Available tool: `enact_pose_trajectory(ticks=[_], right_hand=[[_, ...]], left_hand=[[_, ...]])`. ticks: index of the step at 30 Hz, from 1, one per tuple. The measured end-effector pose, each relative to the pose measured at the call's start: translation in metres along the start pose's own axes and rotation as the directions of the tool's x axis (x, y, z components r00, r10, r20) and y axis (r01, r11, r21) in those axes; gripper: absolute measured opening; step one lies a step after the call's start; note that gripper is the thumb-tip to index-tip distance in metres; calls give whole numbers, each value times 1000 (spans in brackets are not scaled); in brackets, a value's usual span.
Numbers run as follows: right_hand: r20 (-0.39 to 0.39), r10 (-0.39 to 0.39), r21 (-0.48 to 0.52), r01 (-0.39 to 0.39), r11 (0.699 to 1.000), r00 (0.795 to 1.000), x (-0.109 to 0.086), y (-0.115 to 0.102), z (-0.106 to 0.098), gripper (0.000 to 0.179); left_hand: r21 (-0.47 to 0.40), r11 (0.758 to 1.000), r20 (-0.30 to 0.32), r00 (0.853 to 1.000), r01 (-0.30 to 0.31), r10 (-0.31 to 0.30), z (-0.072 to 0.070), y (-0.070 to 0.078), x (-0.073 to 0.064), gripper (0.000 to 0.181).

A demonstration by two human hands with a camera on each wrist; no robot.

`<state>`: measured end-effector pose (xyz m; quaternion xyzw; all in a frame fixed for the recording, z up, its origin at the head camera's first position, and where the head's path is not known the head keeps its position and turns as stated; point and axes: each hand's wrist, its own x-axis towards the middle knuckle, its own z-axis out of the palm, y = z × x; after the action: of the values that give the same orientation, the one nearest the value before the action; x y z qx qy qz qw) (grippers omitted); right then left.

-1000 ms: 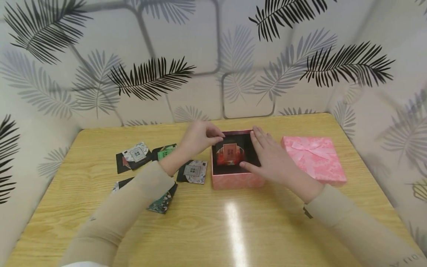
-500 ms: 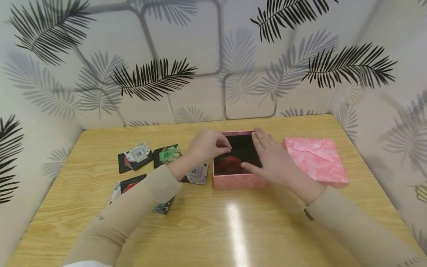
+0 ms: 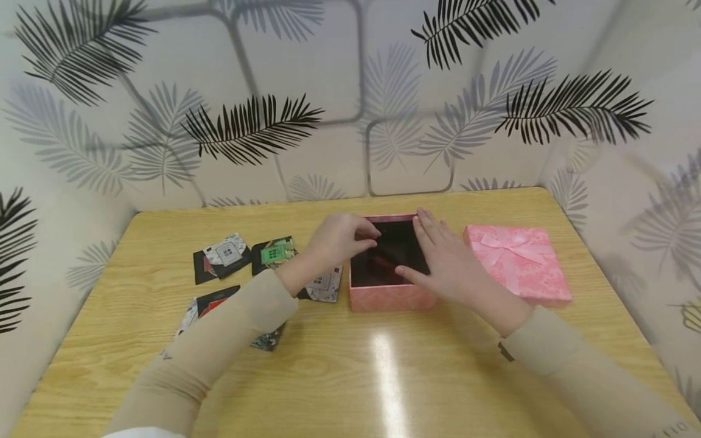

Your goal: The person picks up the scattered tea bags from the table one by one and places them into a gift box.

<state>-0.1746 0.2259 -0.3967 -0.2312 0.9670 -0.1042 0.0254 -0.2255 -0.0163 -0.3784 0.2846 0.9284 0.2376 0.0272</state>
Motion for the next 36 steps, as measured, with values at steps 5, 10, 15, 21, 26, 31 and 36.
enact_pose_trajectory(ticks=[5,10,15,21,26,31,36], right_hand=[[-12,-5,-3,5,1000,1000,0,1,1,100],[-14,-5,-8,5,1000,1000,0,1,2,99],[-11,-5,-4,5,1000,1000,0,1,2,98],[-3,-2,0,2,1000,1000,0,1,1,99],[-6,-5,0,5,1000,1000,0,0,1,100],[-10,-8,-3,8,1000,1000,0,0,1,100],[-7,-7,-1,7,1000,1000,1,-1,1,100]], left_hand=[[-28,999,-20,1000,16,-16,-1,-2,1,19],[-68,997,-26,999,46,-48,-5,-5,-1,21],[-121,990,-53,996,68,-75,-13,-11,-5,20],[-127,989,-107,990,77,-91,-21,-24,-14,18],[-101,990,-130,986,95,-107,-27,-40,-25,17],[-96,986,-137,979,139,-152,-30,-61,-39,19],[-121,970,-141,963,212,-228,-33,-85,-53,20]])
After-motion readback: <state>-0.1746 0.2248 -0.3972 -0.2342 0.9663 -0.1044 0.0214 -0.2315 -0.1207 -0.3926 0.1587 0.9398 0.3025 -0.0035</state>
